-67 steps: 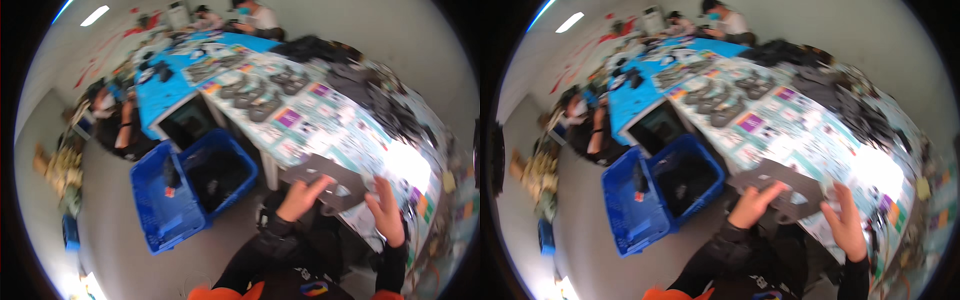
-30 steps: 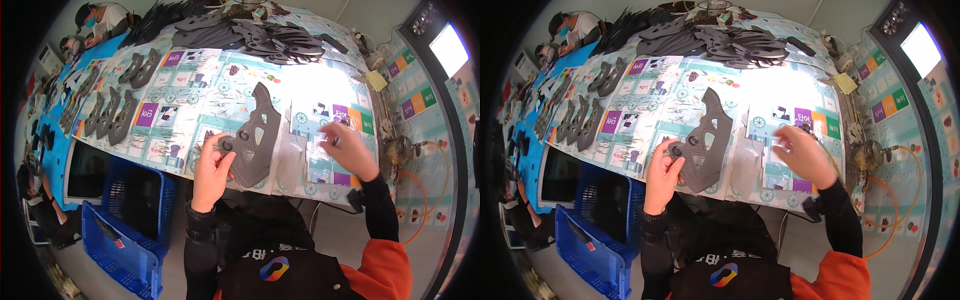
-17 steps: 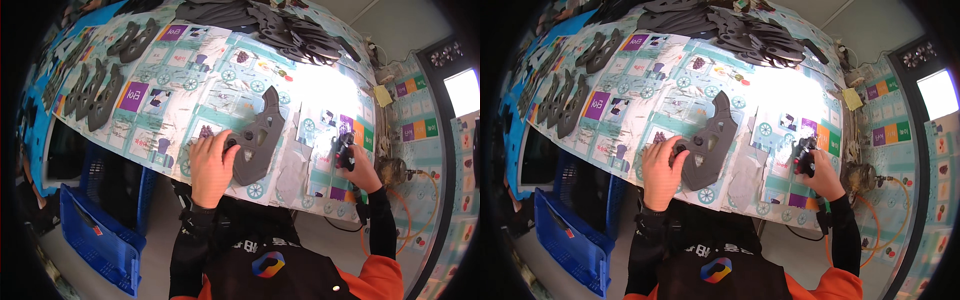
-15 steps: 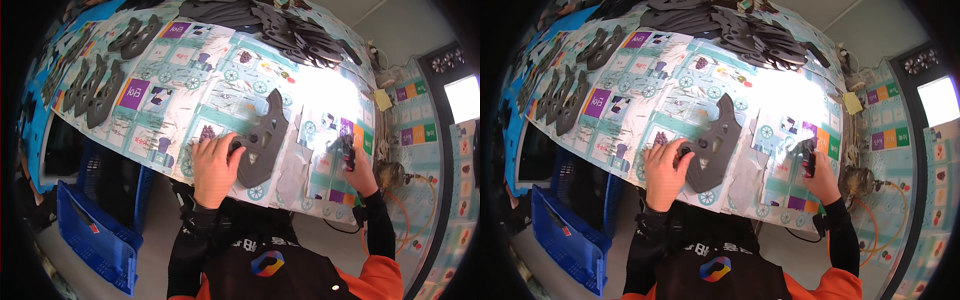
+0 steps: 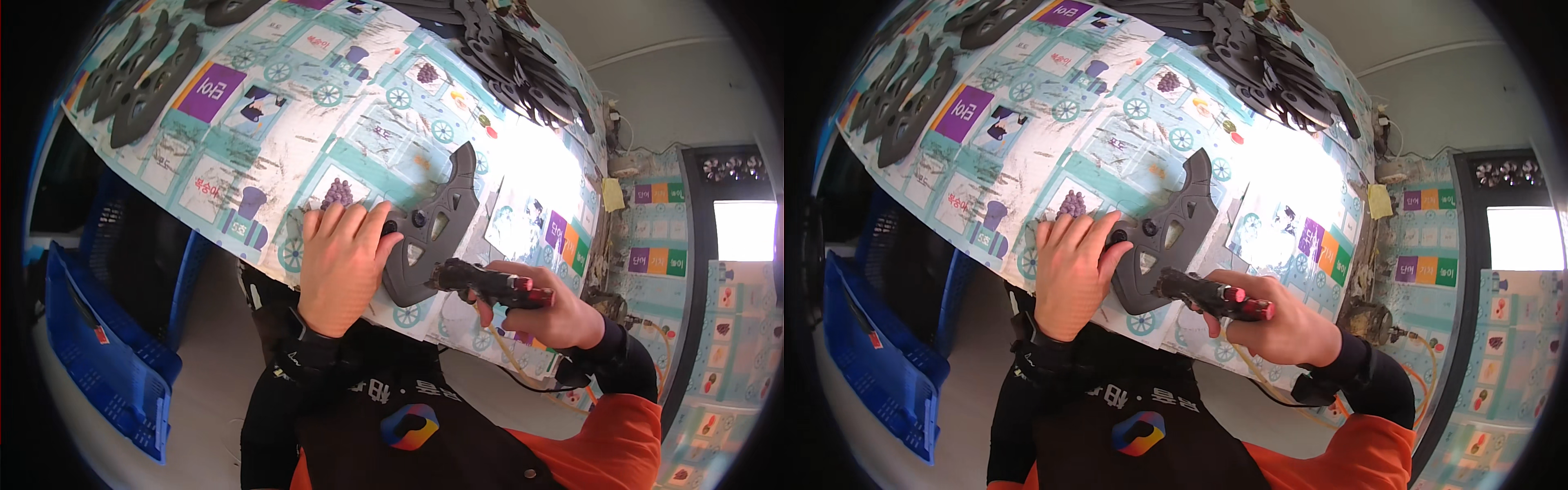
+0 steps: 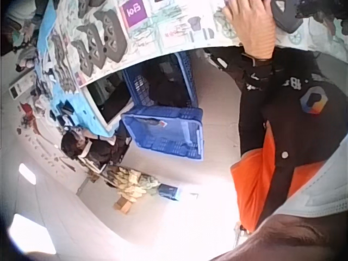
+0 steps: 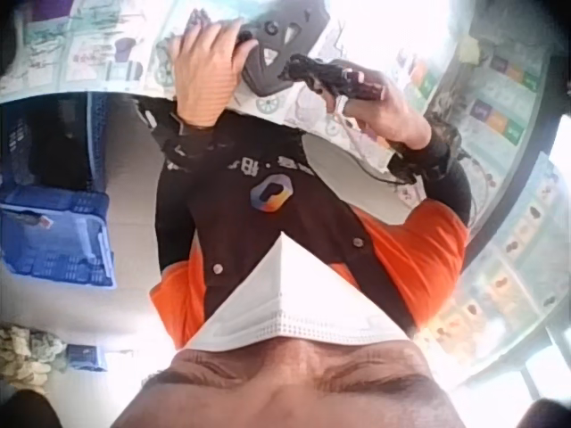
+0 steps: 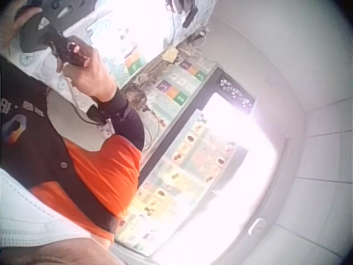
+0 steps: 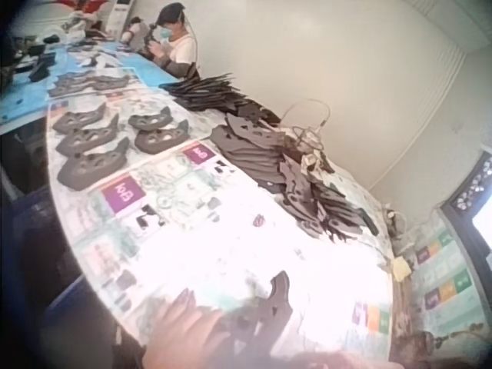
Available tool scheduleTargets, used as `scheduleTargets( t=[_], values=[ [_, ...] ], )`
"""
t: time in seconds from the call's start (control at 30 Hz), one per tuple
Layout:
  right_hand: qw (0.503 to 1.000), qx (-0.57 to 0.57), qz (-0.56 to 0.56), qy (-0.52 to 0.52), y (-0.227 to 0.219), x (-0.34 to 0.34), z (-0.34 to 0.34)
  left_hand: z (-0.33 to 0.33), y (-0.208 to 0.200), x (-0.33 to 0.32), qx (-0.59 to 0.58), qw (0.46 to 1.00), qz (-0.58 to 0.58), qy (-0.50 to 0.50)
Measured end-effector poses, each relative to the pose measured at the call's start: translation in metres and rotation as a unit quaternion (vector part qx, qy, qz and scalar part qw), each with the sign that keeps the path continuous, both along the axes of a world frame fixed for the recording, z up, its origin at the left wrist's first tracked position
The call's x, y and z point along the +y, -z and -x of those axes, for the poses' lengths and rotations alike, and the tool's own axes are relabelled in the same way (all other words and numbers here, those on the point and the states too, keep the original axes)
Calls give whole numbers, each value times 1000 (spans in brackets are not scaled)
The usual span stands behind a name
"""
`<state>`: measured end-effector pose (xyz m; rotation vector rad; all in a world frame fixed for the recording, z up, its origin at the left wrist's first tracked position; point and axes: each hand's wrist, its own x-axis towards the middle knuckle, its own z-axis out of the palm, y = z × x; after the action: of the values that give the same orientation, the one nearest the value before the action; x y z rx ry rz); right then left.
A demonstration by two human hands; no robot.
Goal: The person applies adhesive to a shoe component with a glue gun. They lift a grey part from a blue bin, apply glue to several areas on the surface, and then set the piece down on the table.
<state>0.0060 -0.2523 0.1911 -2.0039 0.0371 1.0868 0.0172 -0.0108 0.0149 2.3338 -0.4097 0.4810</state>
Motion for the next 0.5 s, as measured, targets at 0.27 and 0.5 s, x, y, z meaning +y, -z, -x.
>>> scheduleTargets(
  t=[0.27, 0.5],
  values=[
    [999, -27, 20, -9, 13, 9, -1, 2, -3, 4, 15, 1000, 19, 6],
    [989, -80, 76, -94, 20, 12, -3, 1, 0, 4, 24, 999, 28, 16]
  ],
)
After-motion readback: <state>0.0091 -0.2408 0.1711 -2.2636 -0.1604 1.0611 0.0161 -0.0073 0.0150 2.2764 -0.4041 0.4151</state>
